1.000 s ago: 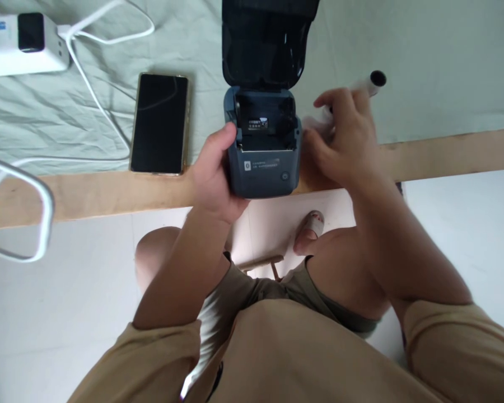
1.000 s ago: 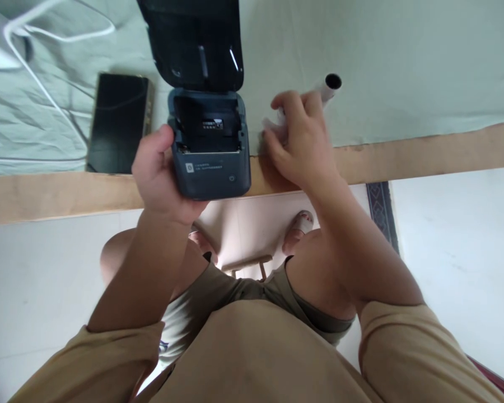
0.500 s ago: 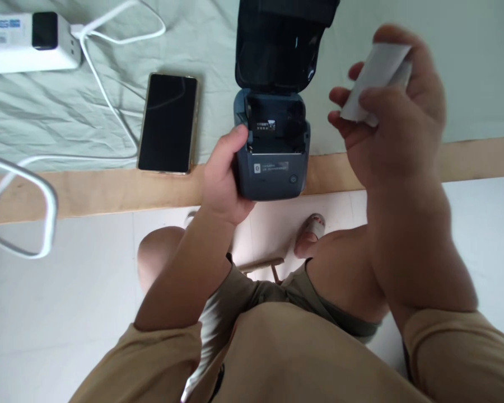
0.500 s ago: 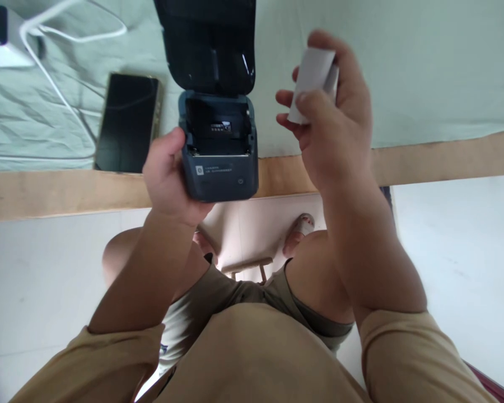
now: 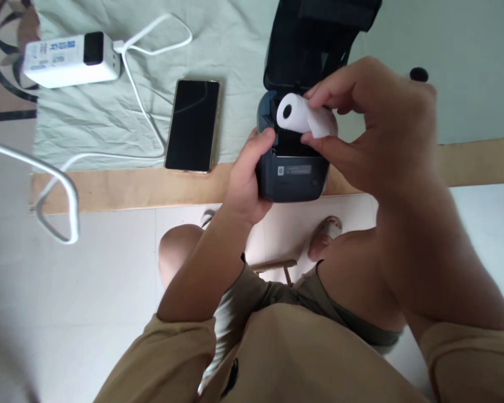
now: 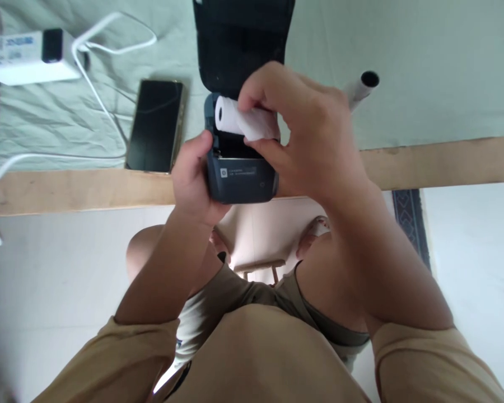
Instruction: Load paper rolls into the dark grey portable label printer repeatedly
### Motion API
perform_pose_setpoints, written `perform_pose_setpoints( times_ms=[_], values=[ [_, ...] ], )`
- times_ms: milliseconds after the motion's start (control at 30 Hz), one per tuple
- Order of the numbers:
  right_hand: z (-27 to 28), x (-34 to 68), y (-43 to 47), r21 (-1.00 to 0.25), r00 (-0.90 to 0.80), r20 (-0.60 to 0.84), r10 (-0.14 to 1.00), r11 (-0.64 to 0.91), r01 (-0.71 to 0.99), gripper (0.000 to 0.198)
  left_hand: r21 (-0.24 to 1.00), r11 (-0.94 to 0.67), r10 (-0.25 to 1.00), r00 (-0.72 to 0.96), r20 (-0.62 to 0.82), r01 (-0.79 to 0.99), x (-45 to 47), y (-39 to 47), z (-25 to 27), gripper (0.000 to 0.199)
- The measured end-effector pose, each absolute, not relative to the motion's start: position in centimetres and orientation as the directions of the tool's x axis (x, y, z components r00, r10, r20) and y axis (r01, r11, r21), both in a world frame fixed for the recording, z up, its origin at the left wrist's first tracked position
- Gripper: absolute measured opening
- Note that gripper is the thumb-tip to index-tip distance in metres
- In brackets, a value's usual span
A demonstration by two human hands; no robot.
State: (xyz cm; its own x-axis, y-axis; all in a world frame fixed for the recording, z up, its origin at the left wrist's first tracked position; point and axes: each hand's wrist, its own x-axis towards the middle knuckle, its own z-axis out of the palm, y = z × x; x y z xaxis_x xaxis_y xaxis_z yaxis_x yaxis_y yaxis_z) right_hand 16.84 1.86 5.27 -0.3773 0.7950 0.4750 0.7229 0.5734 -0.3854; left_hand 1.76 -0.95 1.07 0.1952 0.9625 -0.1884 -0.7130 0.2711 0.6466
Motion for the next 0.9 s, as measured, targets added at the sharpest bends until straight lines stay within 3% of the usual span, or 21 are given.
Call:
perform_pose_setpoints(
  times_ms=[233,433,600,700,833,900],
  values=[
    [5.9,17.2,1.6,-0.32,-0.321,0.598,0.735,0.585,0.745,0.014,0.633,0.269,0.963,0.197,-0.184,-0.725,1.9,-0.9,1.0,0.014],
    [4.4,16.9,2.2,-0.38,-0.39,0.503,0.771,0.603,0.702,0.012,0.639,0.262,0.965,0.196,-0.173,-0.724,2.0,-0.9,1.1,0.01],
    [5.5,16.9,1.1,-0.313,-0.428,0.639,0.64,0.724,0.615,0.01,0.609,0.266,0.964,0.205,-0.169,-0.748,1.6,-0.8,1.1,0.021],
    [6.1,16.9,0.0,-0.301,-0.556,0.571,0.604,0.784,0.542,0.005,0.627,0.271,0.962,0.196,-0.188,-0.73,1.5,-1.0,1.4,0.016],
    [6.0,16.9,-0.4,-0.433,-0.611,0.489,0.622,0.782,0.448,0.012,0.68,0.258,0.959,0.098,-0.265,-0.687,1.7,-1.4,1.6,0.014],
    [5.9,17.1,0.0,-0.517,-0.463,0.568,0.68,0.733,0.442,0.007,0.681,0.239,0.965,0.094,-0.244,-0.692,1.7,-1.4,1.3,0.021]
  ],
)
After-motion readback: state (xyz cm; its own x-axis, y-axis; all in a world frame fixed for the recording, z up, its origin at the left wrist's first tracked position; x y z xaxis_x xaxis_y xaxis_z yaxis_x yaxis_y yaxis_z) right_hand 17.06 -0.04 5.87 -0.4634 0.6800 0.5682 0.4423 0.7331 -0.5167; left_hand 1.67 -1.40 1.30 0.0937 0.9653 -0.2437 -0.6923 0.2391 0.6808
